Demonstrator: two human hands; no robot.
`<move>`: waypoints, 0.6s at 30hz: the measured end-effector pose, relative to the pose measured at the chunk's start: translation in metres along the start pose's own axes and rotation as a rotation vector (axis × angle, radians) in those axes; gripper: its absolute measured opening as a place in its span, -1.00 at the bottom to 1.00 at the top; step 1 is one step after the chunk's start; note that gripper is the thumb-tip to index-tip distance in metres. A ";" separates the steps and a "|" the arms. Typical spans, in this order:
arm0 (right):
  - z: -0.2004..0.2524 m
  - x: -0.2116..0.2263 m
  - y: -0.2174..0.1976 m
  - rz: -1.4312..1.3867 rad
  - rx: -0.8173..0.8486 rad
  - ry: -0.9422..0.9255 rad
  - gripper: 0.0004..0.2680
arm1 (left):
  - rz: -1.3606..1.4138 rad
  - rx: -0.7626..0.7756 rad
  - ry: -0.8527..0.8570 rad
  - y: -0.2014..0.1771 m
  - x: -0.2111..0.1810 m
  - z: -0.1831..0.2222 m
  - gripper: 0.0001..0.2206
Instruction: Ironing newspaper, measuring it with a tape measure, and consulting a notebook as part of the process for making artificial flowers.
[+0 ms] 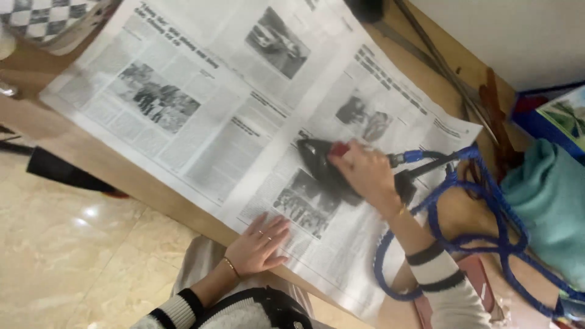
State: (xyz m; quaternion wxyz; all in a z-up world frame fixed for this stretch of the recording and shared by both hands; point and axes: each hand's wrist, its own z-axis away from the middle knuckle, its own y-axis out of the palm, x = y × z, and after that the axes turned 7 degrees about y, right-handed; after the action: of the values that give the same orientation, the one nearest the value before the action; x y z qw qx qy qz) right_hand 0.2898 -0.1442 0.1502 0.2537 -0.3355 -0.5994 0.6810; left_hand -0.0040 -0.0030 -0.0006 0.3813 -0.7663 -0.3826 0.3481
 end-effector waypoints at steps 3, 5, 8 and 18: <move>0.004 0.043 0.000 0.130 -0.165 -0.169 -0.52 | 0.077 0.011 0.003 -0.009 0.000 -0.005 -0.33; 0.001 0.076 -0.005 0.009 -0.167 -0.275 -0.55 | 0.342 0.046 0.012 -0.024 0.003 -0.012 -0.48; -0.020 0.111 -0.012 0.032 -0.390 -0.315 -0.54 | 0.381 -0.034 0.122 -0.009 0.015 0.002 -0.53; -0.149 0.198 -0.029 -0.317 -0.151 0.000 -0.48 | 0.147 -0.073 -0.160 -0.080 0.097 0.055 -0.69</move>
State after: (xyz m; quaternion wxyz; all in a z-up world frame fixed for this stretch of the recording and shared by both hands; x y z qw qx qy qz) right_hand 0.2741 0.1044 0.1401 0.3321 -0.2549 -0.6943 0.5854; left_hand -0.0301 0.1308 0.0187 0.2948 -0.7753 -0.3672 0.4210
